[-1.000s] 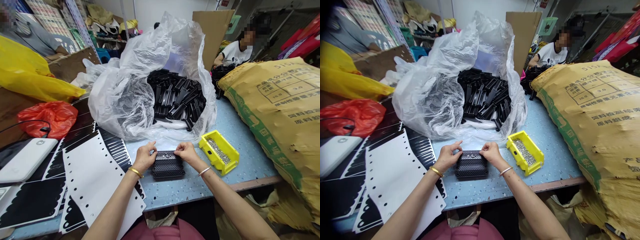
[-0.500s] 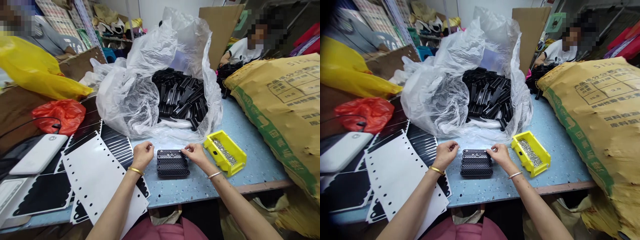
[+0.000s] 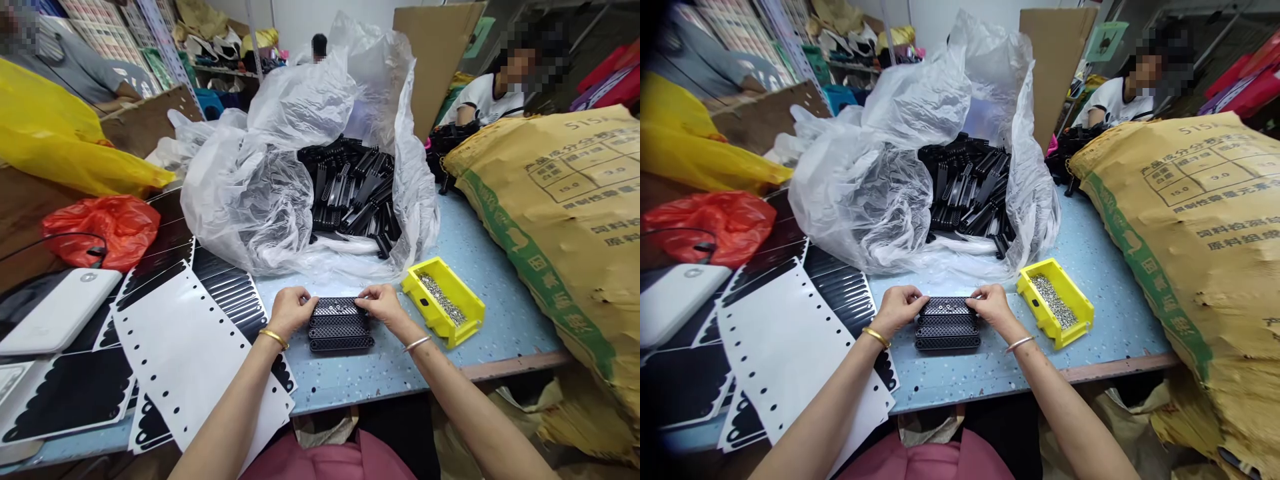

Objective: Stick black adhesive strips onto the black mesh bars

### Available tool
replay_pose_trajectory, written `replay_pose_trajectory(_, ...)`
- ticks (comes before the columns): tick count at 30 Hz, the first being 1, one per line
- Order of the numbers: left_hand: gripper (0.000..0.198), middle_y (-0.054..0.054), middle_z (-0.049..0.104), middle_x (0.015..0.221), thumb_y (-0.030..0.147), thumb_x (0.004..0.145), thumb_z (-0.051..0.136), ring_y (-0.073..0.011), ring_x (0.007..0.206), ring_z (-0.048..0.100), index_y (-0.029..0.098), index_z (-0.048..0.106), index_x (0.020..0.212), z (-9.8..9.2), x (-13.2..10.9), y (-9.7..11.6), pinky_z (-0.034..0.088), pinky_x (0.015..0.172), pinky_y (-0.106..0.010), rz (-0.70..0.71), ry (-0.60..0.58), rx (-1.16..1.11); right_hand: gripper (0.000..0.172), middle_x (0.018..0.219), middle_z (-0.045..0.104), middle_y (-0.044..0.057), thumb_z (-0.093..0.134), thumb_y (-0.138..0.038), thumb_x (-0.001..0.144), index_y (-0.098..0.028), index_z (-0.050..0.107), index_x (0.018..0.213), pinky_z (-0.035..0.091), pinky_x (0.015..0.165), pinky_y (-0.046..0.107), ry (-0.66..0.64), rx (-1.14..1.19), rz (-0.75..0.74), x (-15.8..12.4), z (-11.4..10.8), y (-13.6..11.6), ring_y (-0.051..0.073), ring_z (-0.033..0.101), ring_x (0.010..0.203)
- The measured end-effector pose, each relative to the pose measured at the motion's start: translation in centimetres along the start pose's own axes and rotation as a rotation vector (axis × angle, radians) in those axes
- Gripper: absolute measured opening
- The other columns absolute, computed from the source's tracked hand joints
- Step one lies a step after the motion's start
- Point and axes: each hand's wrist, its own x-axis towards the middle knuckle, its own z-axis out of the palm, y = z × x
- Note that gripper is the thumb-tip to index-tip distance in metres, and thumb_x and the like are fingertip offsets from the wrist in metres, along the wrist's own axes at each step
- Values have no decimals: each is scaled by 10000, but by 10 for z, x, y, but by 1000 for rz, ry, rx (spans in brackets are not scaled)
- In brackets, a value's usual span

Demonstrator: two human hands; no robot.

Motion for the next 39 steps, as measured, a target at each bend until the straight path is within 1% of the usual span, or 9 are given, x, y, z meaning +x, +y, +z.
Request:
replay_pose_trajectory(3, 239, 5, 590, 483, 358, 764, 604, -152, 528, 583, 164, 704, 667, -3, 1, -1, 382, 538, -242, -35, -44, -57, 111, 437, 576, -20, 666, -250, 557, -144, 667, 590, 309, 356, 200, -47, 42, 46, 0, -7, -2, 87, 453, 352)
replay_pose_trajectory(8, 250, -4, 615, 495, 357, 763, 589, -157, 479, 603, 150, 694, 670, -4, 0, -1, 413, 510, -244, -56, -88, -146, 164, 384, 554, -18, 725, -275, 525, -132, 651, 560, 304, 334, 175, -97, 112, 103, 2, -15, -2, 87, 485, 338)
replay_pose_trajectory(12, 238, -2, 612, 488, 343, 761, 583, -155, 449, 614, 152, 666, 647, -3, -1, -2, 434, 491, -237, -86, -124, -263, 196, 381, 564, -19, 753, -293, 506, -127, 663, 558, 302, 319, 160, -123, 169, 117, 3, -16, 0, 77, 490, 324)
replay_pose_trajectory(18, 217, 2, 594, 461, 325, 743, 602, -149, 428, 602, 151, 651, 622, 0, 1, -6, 432, 458, -225, -78, -120, -327, 168, 355, 567, -13, 747, -285, 539, -133, 688, 583, 329, 312, 163, -102, 143, 74, 2, -13, 4, 87, 497, 308)
replay_pose_trajectory(22, 221, 4, 592, 465, 327, 744, 603, -143, 421, 597, 150, 644, 617, 1, 2, -8, 424, 447, -218, -71, -121, -333, 196, 411, 615, 7, 773, -293, 544, -130, 706, 631, 384, 344, 173, -131, 181, 79, 2, -17, 6, 103, 548, 359)
replay_pose_trajectory(25, 214, 8, 588, 460, 322, 743, 605, -139, 416, 594, 151, 641, 620, 1, 3, -9, 422, 442, -214, -72, -126, -335, 183, 433, 624, 6, 768, -280, 547, -133, 684, 616, 389, 352, 171, -147, 220, 102, 2, -19, 5, 99, 554, 374)
replay_pose_trajectory(30, 209, 14, 578, 459, 313, 740, 608, -132, 412, 586, 153, 630, 609, 4, 3, -11, 412, 419, -206, -70, -123, -355, 90, 369, 550, -38, 693, -171, 560, -153, 606, 541, 346, 321, 157, -109, 107, 147, 9, -11, -1, 78, 492, 334)
replay_pose_trajectory(33, 203, 21, 566, 454, 305, 741, 614, -126, 402, 576, 151, 626, 609, 5, 4, -11, 406, 406, -202, -71, -125, -378, 111, 328, 494, -59, 655, -112, 546, -166, 565, 508, 299, 293, 151, -112, 75, 167, 13, -8, -2, 73, 454, 305)
replay_pose_trajectory(39, 158, 15, 584, 457, 238, 769, 595, -127, 415, 590, 140, 627, 650, -1, 4, -9, 395, 401, -191, -129, -218, -416, 101, 396, 561, -30, 684, -209, 594, -154, 600, 582, 334, 314, 151, -180, 97, 170, 7, -14, -1, 82, 505, 338)
